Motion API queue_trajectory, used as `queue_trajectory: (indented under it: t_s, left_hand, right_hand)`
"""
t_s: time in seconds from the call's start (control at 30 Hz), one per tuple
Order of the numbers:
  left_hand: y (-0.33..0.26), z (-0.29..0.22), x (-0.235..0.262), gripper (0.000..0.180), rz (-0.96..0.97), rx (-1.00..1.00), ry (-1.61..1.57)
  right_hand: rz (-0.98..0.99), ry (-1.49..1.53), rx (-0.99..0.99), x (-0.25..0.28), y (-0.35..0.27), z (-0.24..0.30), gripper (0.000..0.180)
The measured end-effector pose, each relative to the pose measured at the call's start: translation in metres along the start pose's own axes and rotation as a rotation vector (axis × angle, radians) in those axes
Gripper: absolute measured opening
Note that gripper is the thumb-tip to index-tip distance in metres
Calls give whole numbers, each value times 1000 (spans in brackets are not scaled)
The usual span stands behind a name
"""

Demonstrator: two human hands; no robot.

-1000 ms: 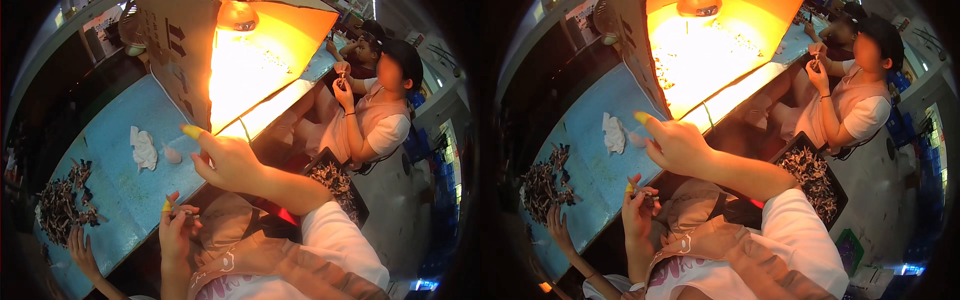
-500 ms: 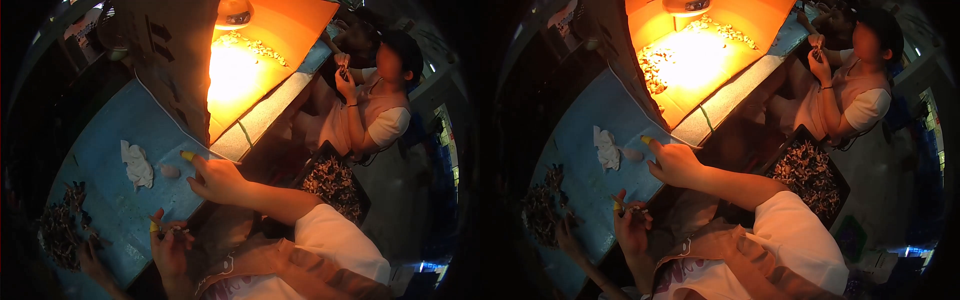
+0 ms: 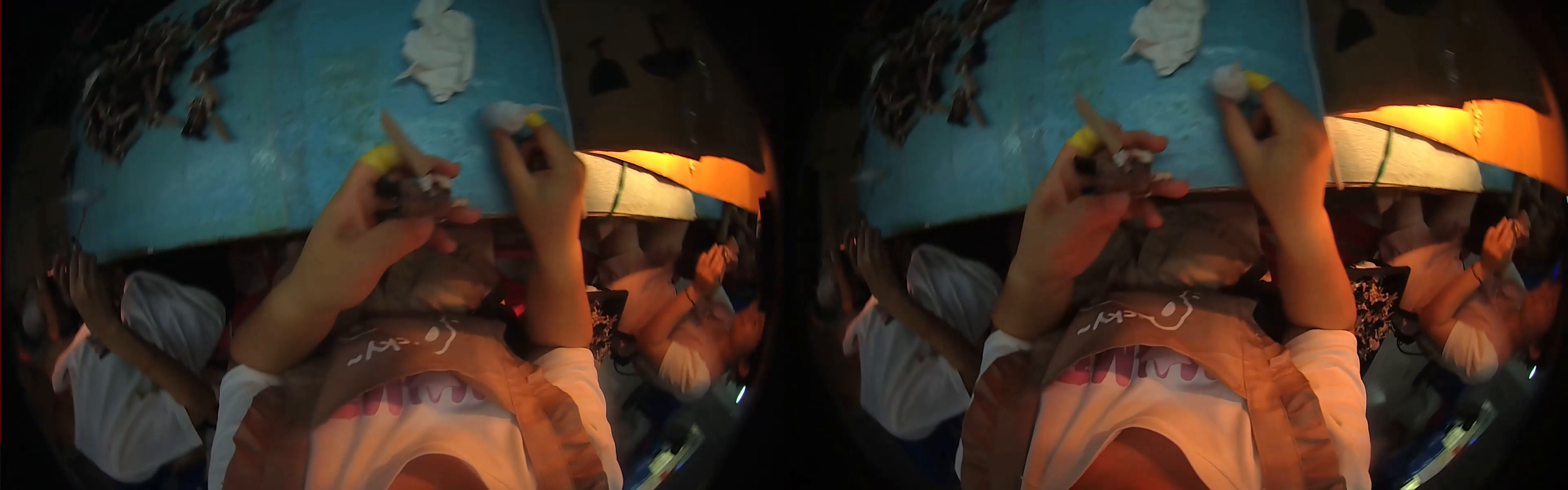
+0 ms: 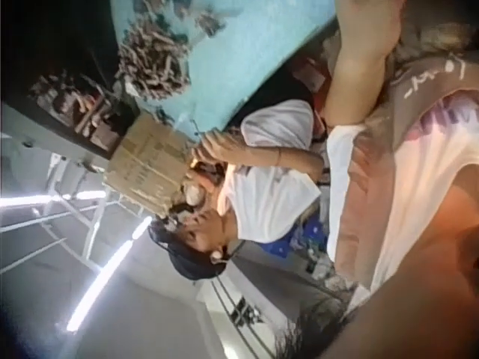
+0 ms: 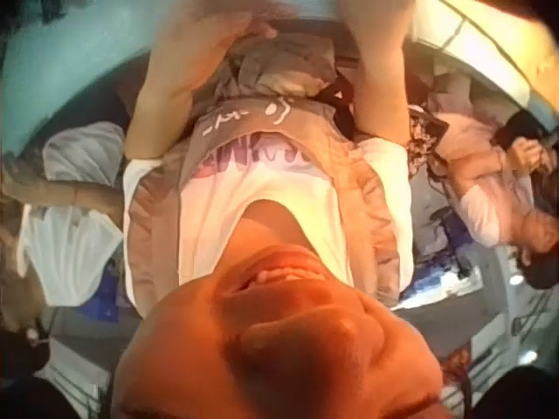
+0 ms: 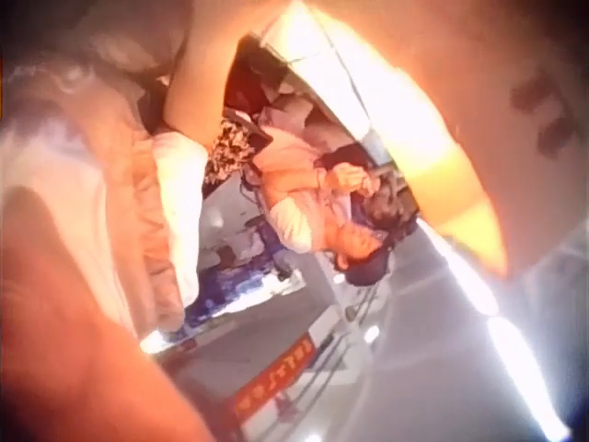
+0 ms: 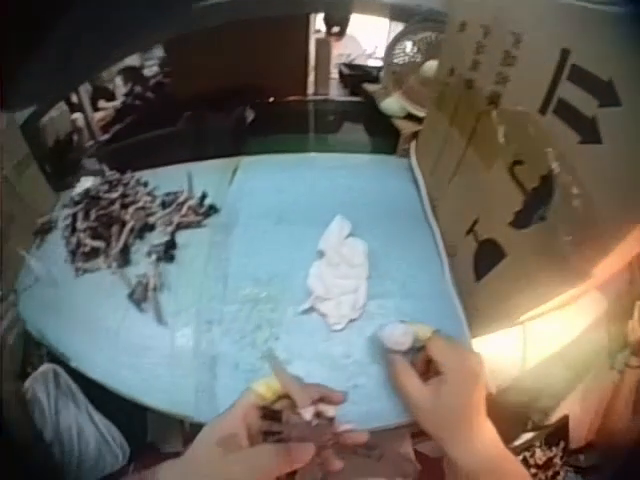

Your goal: The person assembles toy figurines by picking up figurine components, applying glue to them with a squeeze bottle, and attaching the pieces onto the figurine bodies by hand.

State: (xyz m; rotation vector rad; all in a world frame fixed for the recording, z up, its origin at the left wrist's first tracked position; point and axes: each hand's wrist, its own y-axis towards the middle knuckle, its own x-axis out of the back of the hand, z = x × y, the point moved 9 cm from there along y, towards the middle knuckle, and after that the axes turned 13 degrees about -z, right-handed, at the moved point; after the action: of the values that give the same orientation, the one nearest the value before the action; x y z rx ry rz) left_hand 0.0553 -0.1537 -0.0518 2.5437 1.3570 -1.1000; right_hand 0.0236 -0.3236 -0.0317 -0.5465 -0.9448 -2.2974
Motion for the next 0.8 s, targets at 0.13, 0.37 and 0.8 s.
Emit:
queue_trajectory:
  t_s: [0.13,0.37,0.8]
  left_hand:
    - [1,-2,7,38,-48,-15,3]
    - [3,3,11,40,-176,-104,40]
    - [-12,40,-33,47,83,-81,193]
  right_hand:
    - [-20,88,229,-5,1,12,21]
    - [87,902,-385,4,-35,-8,35]
    - [201,1257,-647,-3,-62,23,42]
